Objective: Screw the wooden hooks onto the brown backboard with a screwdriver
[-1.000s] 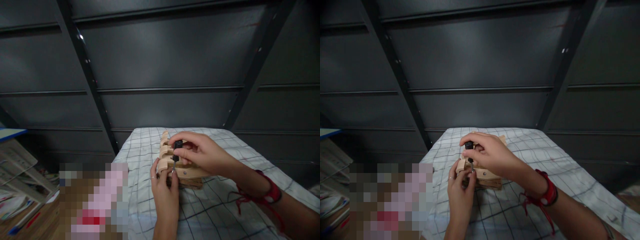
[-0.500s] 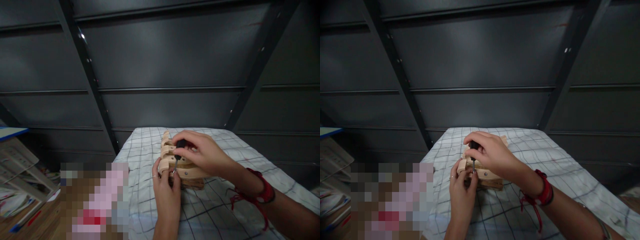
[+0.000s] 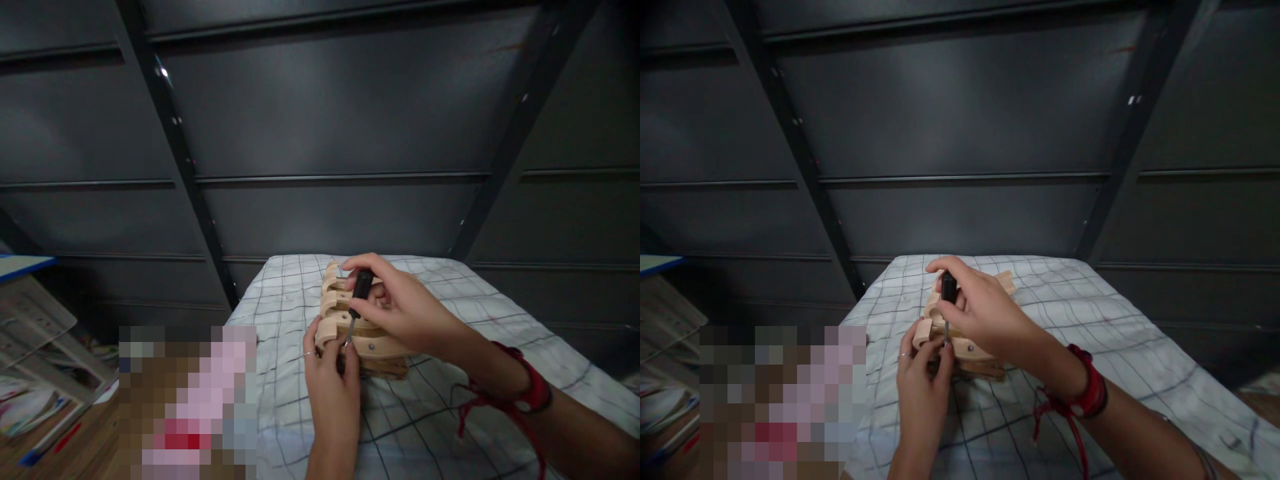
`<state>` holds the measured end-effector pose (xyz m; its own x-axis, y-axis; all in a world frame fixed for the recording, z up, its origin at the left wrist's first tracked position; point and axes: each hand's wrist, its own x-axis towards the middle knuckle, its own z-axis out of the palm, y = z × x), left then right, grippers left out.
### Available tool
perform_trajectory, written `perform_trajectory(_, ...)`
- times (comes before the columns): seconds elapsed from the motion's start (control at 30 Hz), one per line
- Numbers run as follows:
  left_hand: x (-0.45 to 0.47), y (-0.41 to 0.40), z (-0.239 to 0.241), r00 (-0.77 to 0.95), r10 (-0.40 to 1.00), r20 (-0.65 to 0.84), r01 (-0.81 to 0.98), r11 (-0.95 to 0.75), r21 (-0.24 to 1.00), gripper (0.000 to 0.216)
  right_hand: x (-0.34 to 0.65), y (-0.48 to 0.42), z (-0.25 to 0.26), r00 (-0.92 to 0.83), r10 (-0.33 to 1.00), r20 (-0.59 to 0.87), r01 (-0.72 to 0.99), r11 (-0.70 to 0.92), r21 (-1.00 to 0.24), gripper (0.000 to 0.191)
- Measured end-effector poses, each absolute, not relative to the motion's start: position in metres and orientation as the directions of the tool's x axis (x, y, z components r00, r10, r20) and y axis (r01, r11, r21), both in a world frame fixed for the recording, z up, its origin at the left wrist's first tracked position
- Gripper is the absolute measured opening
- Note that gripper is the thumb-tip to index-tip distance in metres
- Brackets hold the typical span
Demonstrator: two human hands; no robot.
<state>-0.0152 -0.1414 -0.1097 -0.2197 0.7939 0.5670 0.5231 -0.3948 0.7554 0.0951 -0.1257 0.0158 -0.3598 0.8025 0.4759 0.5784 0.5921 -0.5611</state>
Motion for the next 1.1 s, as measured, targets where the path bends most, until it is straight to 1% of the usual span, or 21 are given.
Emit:
perform_trajectory(0.07,-0.016,-0.142,-0.109,-0.213,0.787,0.580,0.529,-0.406,0.745,0.018,0.102,-0.125,0.020,-0.454,0.743,0.493,0.561,0.667,-0.489,0.025)
perform_trajectory(0.13,-0.016,-0.143,-0.109,-0.205,0.788,0.581,0.531,-0.409,0.742,0.018,0.111,-0.125,0.026,-0.553,0.679,0.483,0.548,0.733,-0.403,0.026)
perform_trajectory(0.17,-0.016,-0.143,-0.109,-0.203,0.790,0.578,0.531,-0.407,0.743,0.018,0.114,-0.126,0.028,-0.573,0.667,0.475,0.551,0.743,-0.379,0.027)
perform_trajectory(0.2,-0.016,-0.143,-0.109,-0.204,0.792,0.576,0.531,-0.405,0.744,0.018,0.116,-0.128,0.029,-0.562,0.675,0.478,0.569,0.735,-0.369,0.025)
perform_trajectory(0.23,-0.015,-0.143,-0.109,-0.207,0.791,0.575,0.531,-0.403,0.745,0.018,0.116,-0.129,0.029,-0.525,0.694,0.492,0.599,0.713,-0.365,0.020)
perform_trajectory(0.3,-0.014,-0.143,-0.108,-0.217,0.788,0.576,0.530,-0.401,0.748,0.018,0.114,-0.131,0.027,-0.424,0.728,0.538,0.658,0.656,-0.370,0.002)
perform_trajectory(0.4,-0.013,-0.141,-0.109,-0.232,0.788,0.570,0.518,-0.396,0.758,0.019,0.106,-0.130,0.019,-0.309,0.768,0.561,0.680,0.591,-0.433,0.017)
perform_trajectory(0.47,-0.013,-0.141,-0.109,-0.239,0.787,0.569,0.515,-0.394,0.761,0.018,0.103,-0.128,0.015,-0.285,0.799,0.530,0.623,0.574,-0.531,0.015)
perform_trajectory(0.53,-0.014,-0.141,-0.109,-0.239,0.786,0.570,0.518,-0.393,0.759,0.018,0.103,-0.125,0.012,-0.282,0.822,0.494,0.522,0.564,-0.640,0.007)
perform_trajectory(0.57,-0.014,-0.141,-0.109,-0.234,0.787,0.571,0.521,-0.394,0.757,0.018,0.105,-0.124,0.012,-0.308,0.825,0.474,0.463,0.565,-0.682,0.010)
perform_trajectory(0.63,-0.015,-0.142,-0.109,-0.223,0.789,0.572,0.521,-0.399,0.754,0.018,0.111,-0.124,0.014,-0.424,0.802,0.421,0.359,0.576,-0.734,0.021)
perform_trajectory(0.7,-0.015,-0.143,-0.110,-0.216,0.788,0.576,0.522,-0.406,0.750,0.018,0.118,-0.123,0.017,-0.551,0.751,0.364,0.314,0.591,-0.743,0.026)
perform_trajectory(0.73,-0.015,-0.143,-0.110,-0.216,0.788,0.577,0.520,-0.407,0.751,0.018,0.121,-0.123,0.019,-0.575,0.739,0.352,0.328,0.602,-0.728,0.025)
perform_trajectory(0.77,-0.015,-0.143,-0.110,-0.216,0.787,0.577,0.518,-0.409,0.752,0.018,0.123,-0.123,0.020,-0.561,0.746,0.359,0.371,0.614,-0.696,0.021)
perform_trajectory(0.83,-0.015,-0.142,-0.111,-0.218,0.787,0.577,0.514,-0.410,0.753,0.018,0.124,-0.123,0.020,-0.466,0.778,0.422,0.510,0.626,-0.590,0.010)
perform_trajectory(0.87,-0.014,-0.142,-0.111,-0.219,0.784,0.580,0.514,-0.413,0.752,0.018,0.122,-0.122,0.019,-0.413,0.787,0.458,0.581,0.615,-0.533,0.011)
perform_trajectory(0.93,-0.014,-0.141,-0.111,-0.221,0.775,0.593,0.525,-0.418,0.741,0.018,0.116,-0.121,0.016,-0.345,0.794,0.500,0.670,0.582,-0.461,0.020)
perform_trajectory(0.97,-0.014,-0.141,-0.110,-0.223,0.771,0.597,0.532,-0.417,0.737,0.018,0.113,-0.120,0.014,-0.333,0.791,0.513,0.681,0.578,-0.449,0.020)
perform_trajectory(1.03,-0.015,-0.140,-0.110,-0.223,0.768,0.601,0.539,-0.416,0.732,0.018,0.110,-0.119,0.012,-0.359,0.762,0.539,0.648,0.619,-0.443,0.008)
perform_trajectory(1.07,-0.015,-0.140,-0.109,-0.221,0.769,0.600,0.541,-0.415,0.731,0.018,0.111,-0.119,0.012,-0.401,0.731,0.552,0.612,0.662,-0.432,0.010)
perform_trajectory(1.1,-0.015,-0.141,-0.109,-0.218,0.771,0.598,0.541,-0.414,0.731,0.018,0.112,-0.119,0.013,-0.456,0.691,0.560,0.570,0.711,-0.412,0.018)
